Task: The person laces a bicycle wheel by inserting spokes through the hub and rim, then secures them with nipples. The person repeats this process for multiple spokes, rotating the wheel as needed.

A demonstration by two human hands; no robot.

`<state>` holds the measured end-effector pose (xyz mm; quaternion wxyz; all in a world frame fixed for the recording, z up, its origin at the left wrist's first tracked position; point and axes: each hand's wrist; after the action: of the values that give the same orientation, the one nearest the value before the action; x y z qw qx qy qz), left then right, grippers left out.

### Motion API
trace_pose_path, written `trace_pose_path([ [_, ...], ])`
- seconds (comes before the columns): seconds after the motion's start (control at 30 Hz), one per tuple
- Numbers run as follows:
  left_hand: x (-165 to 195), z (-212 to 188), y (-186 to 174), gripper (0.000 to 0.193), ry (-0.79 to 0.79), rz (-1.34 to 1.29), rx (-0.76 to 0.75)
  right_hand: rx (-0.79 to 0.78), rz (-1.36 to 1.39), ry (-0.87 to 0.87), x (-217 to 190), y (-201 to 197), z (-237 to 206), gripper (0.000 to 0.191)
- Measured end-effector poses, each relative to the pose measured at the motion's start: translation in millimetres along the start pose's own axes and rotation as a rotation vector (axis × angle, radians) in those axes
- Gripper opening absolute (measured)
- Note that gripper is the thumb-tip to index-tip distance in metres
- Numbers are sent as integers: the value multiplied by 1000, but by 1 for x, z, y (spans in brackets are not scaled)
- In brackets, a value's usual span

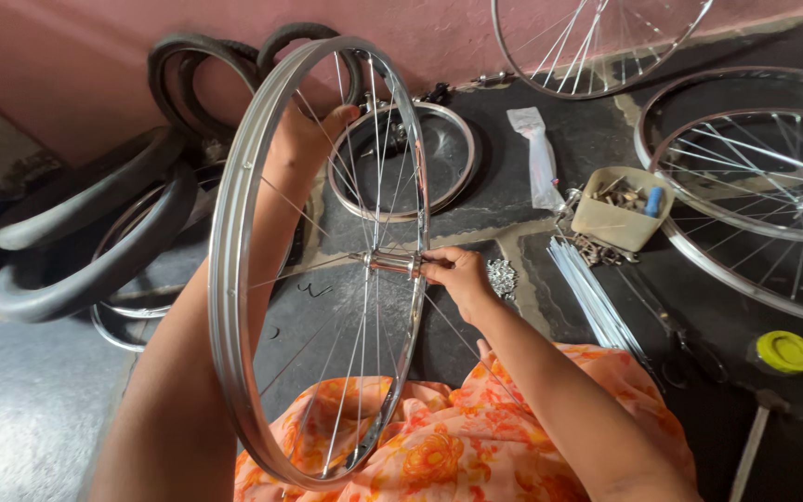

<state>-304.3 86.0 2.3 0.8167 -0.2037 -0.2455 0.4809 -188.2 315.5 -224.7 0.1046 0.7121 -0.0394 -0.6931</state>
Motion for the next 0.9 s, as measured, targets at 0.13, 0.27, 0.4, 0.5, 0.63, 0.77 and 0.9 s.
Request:
trace_pose_path([
  [0.13, 8, 1, 3, 55, -36, 70, -146, 21, 4, -9, 2, 2, 1, 28],
  [0.27, 8, -2, 1, 31, -137, -195, -305, 15, 16, 0, 6, 4, 0, 29],
  [0.4, 5, -5, 6, 22, -465, -1264, -344, 24, -7, -13, 9, 8, 0, 29],
  [0.5, 2, -15, 2, 22, -665, -1568, -415, 12, 23, -24, 10, 8, 0, 30],
  [0.63, 6, -29, -11, 25, -652, -1683, -343, 21, 27, 4, 9, 2, 2, 28],
  [0.77, 1, -58, -50, 25, -577, -1052, -345, -2, 19, 28, 1, -4, 5, 29],
  [0.9, -2, -82, -91, 28, -540, -963, -499, -16, -43, 39, -10, 0, 1, 35],
])
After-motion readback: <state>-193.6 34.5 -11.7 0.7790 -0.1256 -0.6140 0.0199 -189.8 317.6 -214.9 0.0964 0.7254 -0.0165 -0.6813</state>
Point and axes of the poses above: each hand's wrist, its own z-axis towards the middle knuckle, its own y-axis out of the palm, x = y × z, and after that the axes turned 2 degrees about -x, right-handed
